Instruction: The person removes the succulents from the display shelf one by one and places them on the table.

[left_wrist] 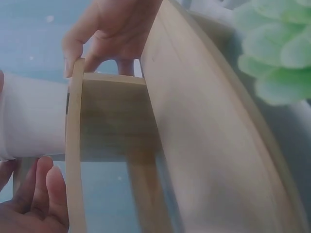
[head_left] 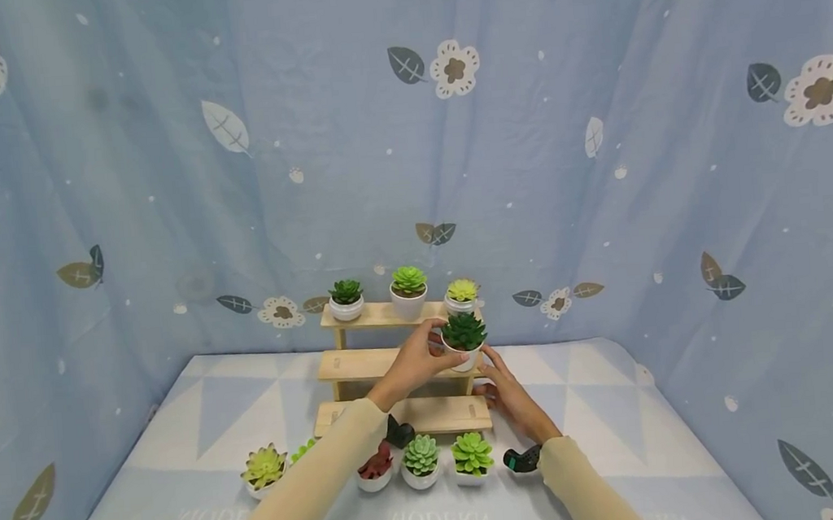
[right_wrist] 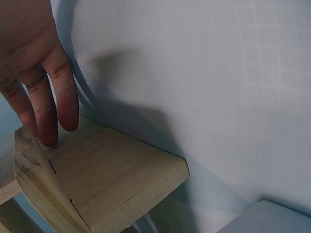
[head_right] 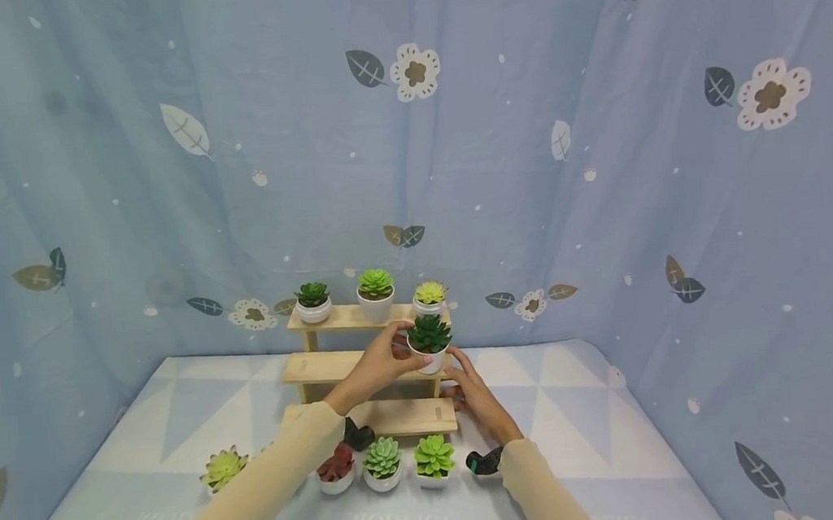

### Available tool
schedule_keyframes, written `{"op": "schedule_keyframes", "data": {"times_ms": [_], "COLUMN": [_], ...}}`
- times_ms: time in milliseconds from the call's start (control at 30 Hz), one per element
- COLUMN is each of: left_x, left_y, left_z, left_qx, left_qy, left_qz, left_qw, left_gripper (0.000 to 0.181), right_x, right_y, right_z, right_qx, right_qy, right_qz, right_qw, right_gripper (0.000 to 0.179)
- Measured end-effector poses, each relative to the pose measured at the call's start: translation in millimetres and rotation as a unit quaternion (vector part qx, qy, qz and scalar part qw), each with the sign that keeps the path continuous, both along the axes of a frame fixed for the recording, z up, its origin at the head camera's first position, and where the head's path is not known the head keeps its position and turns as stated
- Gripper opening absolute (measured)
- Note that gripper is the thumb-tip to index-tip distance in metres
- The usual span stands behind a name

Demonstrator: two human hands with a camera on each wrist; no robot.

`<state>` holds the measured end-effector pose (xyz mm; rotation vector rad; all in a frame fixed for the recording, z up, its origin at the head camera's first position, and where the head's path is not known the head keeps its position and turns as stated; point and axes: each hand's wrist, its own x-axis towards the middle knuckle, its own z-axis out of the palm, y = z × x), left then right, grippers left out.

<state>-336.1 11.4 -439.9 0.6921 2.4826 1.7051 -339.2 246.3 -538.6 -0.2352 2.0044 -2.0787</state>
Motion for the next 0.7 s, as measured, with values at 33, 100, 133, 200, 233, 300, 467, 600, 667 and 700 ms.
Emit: {"op": "schedule_keyframes", "data": {"times_ms": [33, 100, 133, 200, 233, 300, 467, 600, 667, 700], "left_x": [0.2, -0.1, -0.3, -1.2, -1.5, -2.0, -1.6, -3.0, -4.1, -4.6], "left_y": [0.2, 0.8, 1.1, 1.8, 2.2, 2.9, 4.4, 5.7, 6.3, 6.9], "left_z": [-0.1, 0.0, 0.2, 0.1, -0.1, -0.7, -1.2, -1.8, -2.0, -2.0], "left_qx": [0.0, 0.006, 0.008, 0.013, 0.014, 0.014, 0.012, 0.016, 0.014, 0.013], "left_qy": [0.0, 0.001, 0.001, 0.0, -0.003, -0.009, -0.012, -0.006, -0.005, -0.005], "left_qz": [-0.001, -0.002, -0.002, -0.001, 0.0, 0.003, 0.007, -0.002, -0.006, -0.008], "left_qw": [1.0, 1.0, 1.0, 0.9999, 0.9999, 0.9999, 0.9998, 0.9999, 0.9999, 0.9999], "left_gripper": [0.077, 0.076, 0.075, 0.073, 0.072, 0.071, 0.076, 0.079, 0.081, 0.082], "right_x": [0.2, 0.1, -0.1, -1.0, -1.6, -2.2, -1.9, -1.1, -1.3, -1.1], "right_y": [-0.2, -0.4, -0.5, -0.5, -0.5, -0.3, -0.2, -0.6, -1.1, -1.3], "right_z": [-0.3, -0.8, -1.1, -2.0, -2.7, -3.8, -4.8, -4.0, -4.3, -4.5], "right_qx": [-0.001, -0.005, -0.007, -0.009, -0.011, -0.012, -0.011, -0.011, -0.01, -0.01], "right_qy": [0.0, 0.002, 0.002, 0.004, 0.003, 0.001, -0.002, -0.002, -0.002, -0.001], "right_qz": [0.0, -0.003, -0.003, -0.003, -0.003, -0.003, -0.008, -0.015, -0.017, -0.016], "right_qw": [1.0, 1.0, 1.0, 0.9999, 0.9999, 0.9999, 0.9999, 0.9998, 0.9998, 0.9998], "right_gripper": [0.065, 0.065, 0.065, 0.065, 0.064, 0.063, 0.061, 0.06, 0.061, 0.062]}}
